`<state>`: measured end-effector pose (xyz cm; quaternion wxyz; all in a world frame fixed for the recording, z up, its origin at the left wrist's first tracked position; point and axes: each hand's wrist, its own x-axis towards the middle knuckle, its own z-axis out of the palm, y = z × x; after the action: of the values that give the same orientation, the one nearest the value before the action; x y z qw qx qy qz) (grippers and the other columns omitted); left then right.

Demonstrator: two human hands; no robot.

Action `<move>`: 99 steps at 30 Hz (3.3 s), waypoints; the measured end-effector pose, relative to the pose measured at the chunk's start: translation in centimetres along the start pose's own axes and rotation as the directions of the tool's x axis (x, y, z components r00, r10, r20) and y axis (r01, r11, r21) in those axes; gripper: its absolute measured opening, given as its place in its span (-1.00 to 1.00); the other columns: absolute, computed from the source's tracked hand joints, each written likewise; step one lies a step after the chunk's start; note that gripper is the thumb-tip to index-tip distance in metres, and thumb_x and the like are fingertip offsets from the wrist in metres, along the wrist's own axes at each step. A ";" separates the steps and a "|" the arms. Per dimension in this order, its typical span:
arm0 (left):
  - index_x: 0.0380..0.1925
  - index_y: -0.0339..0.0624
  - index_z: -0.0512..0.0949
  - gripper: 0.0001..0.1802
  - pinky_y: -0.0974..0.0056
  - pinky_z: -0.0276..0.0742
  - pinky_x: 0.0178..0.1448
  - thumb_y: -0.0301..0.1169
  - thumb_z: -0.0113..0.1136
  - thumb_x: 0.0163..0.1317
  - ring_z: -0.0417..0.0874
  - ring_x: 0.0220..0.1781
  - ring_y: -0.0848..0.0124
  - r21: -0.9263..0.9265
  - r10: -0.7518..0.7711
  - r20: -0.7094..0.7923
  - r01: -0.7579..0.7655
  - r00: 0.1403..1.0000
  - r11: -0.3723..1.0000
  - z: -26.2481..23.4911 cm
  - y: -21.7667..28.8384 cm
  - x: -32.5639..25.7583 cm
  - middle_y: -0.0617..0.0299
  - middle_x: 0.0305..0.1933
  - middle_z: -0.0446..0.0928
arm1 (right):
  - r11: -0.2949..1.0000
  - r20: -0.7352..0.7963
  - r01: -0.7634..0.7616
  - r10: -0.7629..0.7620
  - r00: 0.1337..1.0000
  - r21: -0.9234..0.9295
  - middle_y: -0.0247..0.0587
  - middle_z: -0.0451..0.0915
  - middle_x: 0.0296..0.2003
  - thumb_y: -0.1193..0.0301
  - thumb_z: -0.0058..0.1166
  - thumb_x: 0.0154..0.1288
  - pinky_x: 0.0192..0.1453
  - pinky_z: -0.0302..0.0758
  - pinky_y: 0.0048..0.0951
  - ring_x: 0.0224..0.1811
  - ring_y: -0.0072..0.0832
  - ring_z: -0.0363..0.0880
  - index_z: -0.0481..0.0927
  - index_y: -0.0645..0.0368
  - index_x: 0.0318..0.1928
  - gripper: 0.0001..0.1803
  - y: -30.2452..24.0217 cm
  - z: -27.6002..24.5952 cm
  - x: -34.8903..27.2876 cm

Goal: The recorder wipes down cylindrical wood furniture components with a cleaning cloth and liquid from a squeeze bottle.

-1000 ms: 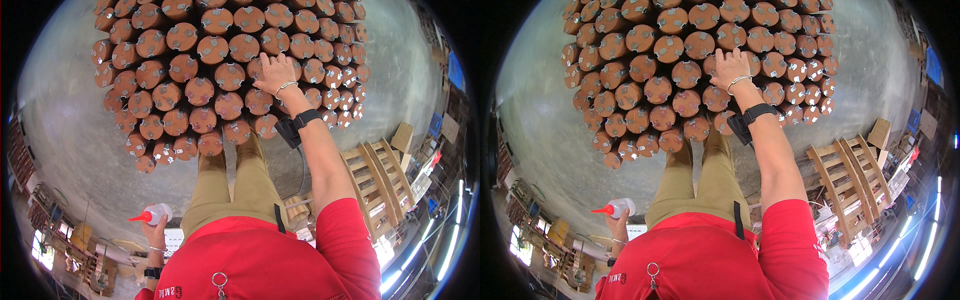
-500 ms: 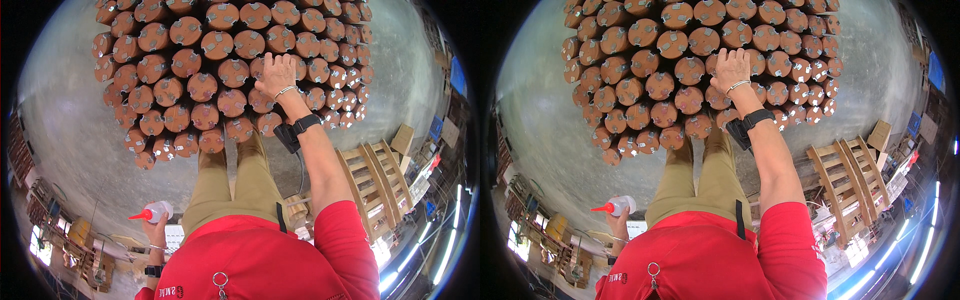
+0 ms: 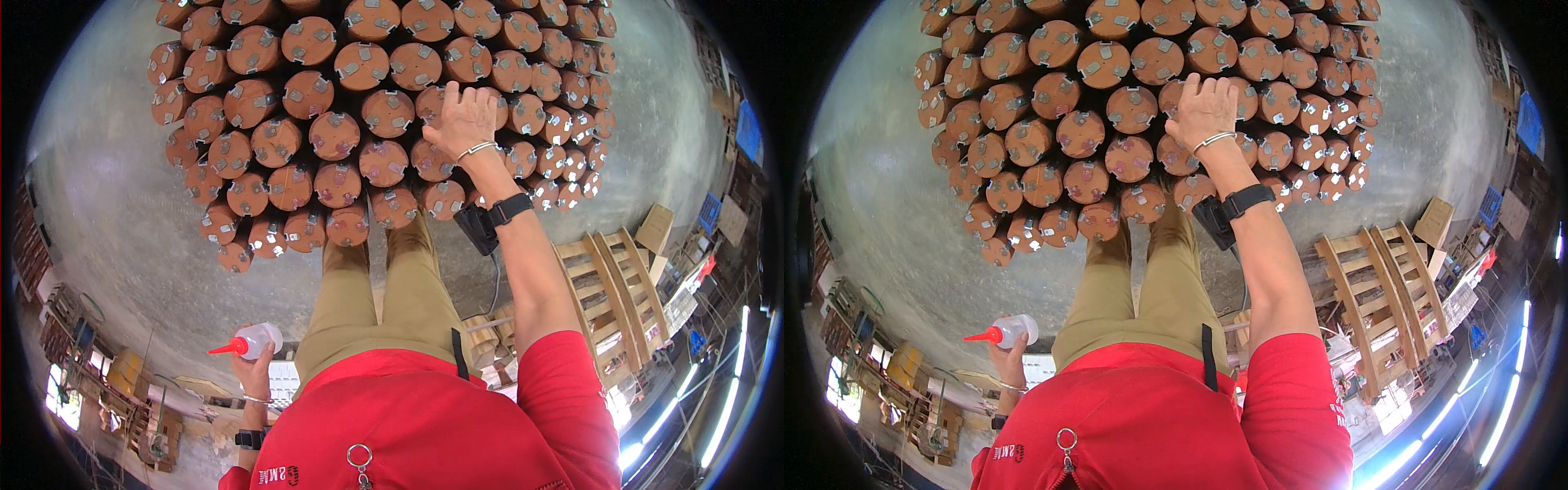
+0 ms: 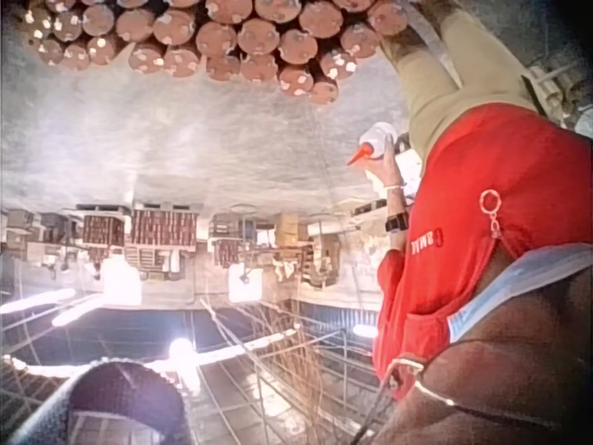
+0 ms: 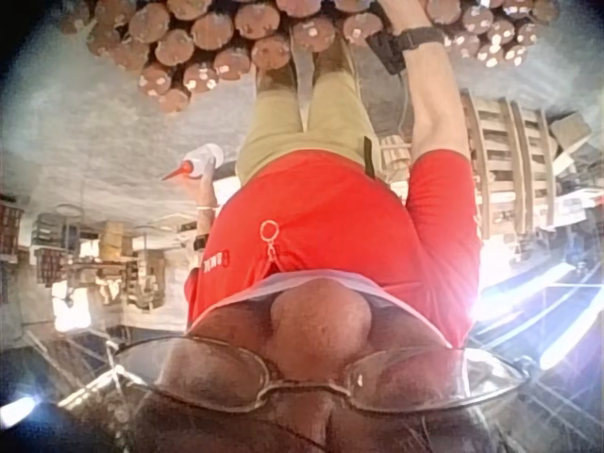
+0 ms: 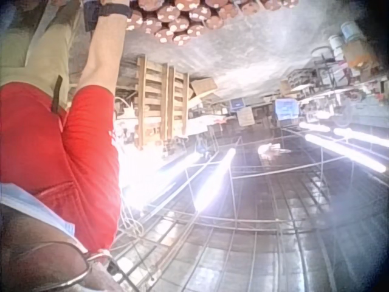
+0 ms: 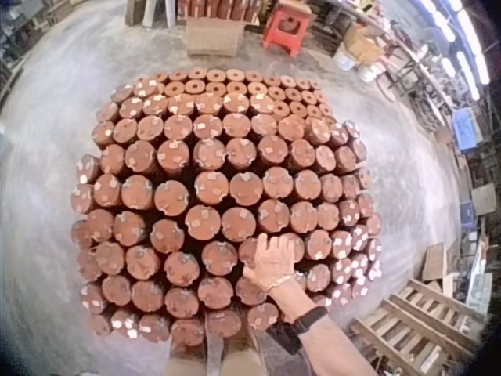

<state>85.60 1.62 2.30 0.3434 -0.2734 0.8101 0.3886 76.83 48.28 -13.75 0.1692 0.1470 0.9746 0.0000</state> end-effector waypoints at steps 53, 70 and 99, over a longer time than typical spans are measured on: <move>0.06 -0.31 0.35 -0.38 0.26 0.43 0.09 -0.48 0.36 -0.04 0.48 0.02 0.33 -0.018 0.028 0.004 -0.028 1.000 0.999 1.4 0.9 1.0 0.10 0.01 0.42 | 0.983 -0.164 0.131 -0.110 0.980 0.128 -0.08 0.51 -0.14 0.01 0.39 -0.23 0.04 0.30 -0.22 -0.04 -0.20 0.39 0.37 0.19 0.14 -0.09 2.3 3.0 -0.2; 0.06 -0.31 0.36 -0.37 0.23 0.41 0.12 -0.45 0.38 -0.06 0.47 0.04 0.32 -0.013 0.041 0.007 -0.040 0.999 0.999 1.5 0.8 1.2 0.09 0.01 0.42 | 0.991 -0.073 0.117 -0.113 0.991 0.062 -0.15 0.53 -0.15 -0.06 0.32 -0.15 0.02 0.27 -0.23 -0.02 -0.27 0.39 0.34 0.25 0.16 -0.08 2.0 2.7 0.1; 0.10 -0.30 0.35 -0.35 0.25 0.42 0.14 -0.51 0.38 -0.04 0.46 0.08 0.33 0.039 0.208 0.141 -0.216 0.968 0.976 2.0 1.8 0.9 0.12 0.08 0.41 | 0.919 0.012 -0.141 0.147 0.989 0.367 -0.11 0.32 0.18 0.32 0.12 0.07 0.15 0.38 -0.18 0.08 -0.22 0.36 0.34 0.31 0.18 -0.36 -1.2 8.1 -19.8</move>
<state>84.48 4.09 1.50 0.3616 -0.1487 0.8196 0.4188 96.99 41.05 -14.94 0.1306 0.2474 0.9452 -0.1685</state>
